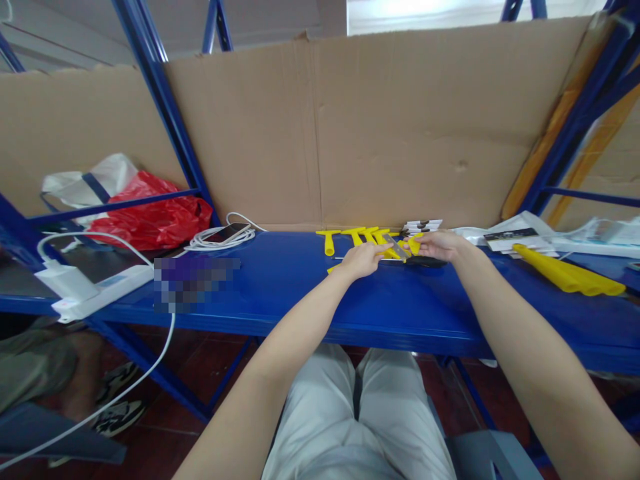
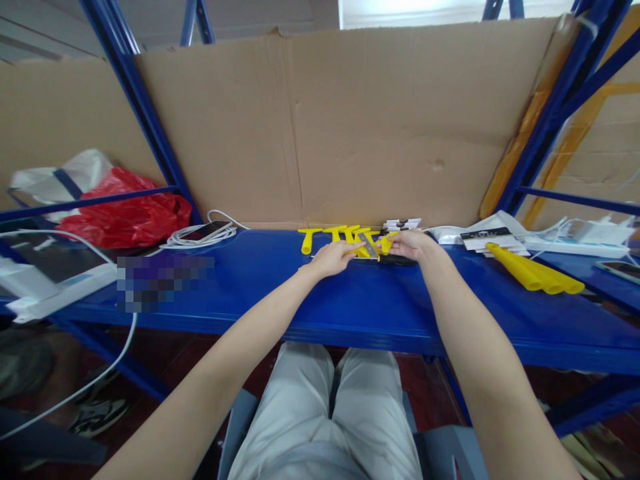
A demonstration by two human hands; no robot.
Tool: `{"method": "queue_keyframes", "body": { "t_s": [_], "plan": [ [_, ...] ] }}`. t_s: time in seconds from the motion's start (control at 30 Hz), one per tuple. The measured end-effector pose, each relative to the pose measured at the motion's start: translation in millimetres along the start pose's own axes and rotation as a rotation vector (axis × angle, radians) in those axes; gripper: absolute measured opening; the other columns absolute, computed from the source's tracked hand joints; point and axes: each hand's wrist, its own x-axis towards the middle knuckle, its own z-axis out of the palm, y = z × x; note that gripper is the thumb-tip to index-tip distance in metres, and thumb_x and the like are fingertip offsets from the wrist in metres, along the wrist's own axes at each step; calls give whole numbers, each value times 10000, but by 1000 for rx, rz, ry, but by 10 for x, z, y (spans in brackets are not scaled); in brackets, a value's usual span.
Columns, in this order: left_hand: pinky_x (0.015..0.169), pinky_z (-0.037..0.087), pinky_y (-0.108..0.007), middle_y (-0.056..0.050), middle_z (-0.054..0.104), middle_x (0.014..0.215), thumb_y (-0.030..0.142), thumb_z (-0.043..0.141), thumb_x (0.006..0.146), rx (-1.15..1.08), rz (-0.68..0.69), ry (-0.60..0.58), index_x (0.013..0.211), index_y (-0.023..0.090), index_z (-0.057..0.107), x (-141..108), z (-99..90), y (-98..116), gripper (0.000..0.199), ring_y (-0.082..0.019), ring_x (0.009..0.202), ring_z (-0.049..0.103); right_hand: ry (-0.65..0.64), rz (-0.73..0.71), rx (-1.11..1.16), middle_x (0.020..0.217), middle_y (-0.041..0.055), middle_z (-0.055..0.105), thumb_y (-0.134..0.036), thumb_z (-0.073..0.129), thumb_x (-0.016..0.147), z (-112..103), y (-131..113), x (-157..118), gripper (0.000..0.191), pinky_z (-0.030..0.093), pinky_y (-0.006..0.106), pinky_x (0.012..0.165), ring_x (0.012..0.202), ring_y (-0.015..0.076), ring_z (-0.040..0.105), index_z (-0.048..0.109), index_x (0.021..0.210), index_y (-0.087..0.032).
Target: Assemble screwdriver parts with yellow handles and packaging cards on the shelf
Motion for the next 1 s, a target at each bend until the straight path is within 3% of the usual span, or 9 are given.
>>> {"method": "queue_keyframes", "body": {
  "t_s": [0.23, 0.43, 0.6, 1.0],
  "plan": [
    [942, 465, -346, -54, 624, 1267, 285, 422, 955, 18, 5, 1, 1407, 343, 442, 3, 9, -4, 456, -232, 1152, 581, -32, -19, 18, 693, 80, 683, 42, 378, 872, 10, 10, -18, 302, 548, 169, 523, 577, 124, 656, 623, 980, -99],
    [942, 467, -350, -51, 616, 1282, 283, 421, 954, 16, -3, -7, 1402, 350, 447, 0, 4, 1, 454, -234, 1160, 576, -67, -7, 20, 806, 124, 703, 47, 375, 867, -37, 26, 44, 283, 551, 143, 605, 710, 130, 686, 619, 925, -85],
    [955, 462, -351, -47, 613, 1287, 284, 427, 954, 9, -8, -12, 1402, 349, 448, -3, -9, 8, 453, -229, 1169, 571, -81, -36, 41, 904, 150, 699, 40, 372, 864, -82, 72, 142, 270, 569, 218, 735, 816, 157, 690, 602, 911, -93],
    [954, 461, -357, -54, 614, 1285, 287, 422, 957, 7, 7, 3, 1407, 350, 440, -8, -5, -5, 455, -234, 1169, 571, 22, -88, 62, 734, 68, 652, -14, 466, 860, -86, 40, 190, 178, 573, 261, 639, 665, 139, 641, 541, 801, -166]
  ]
}}
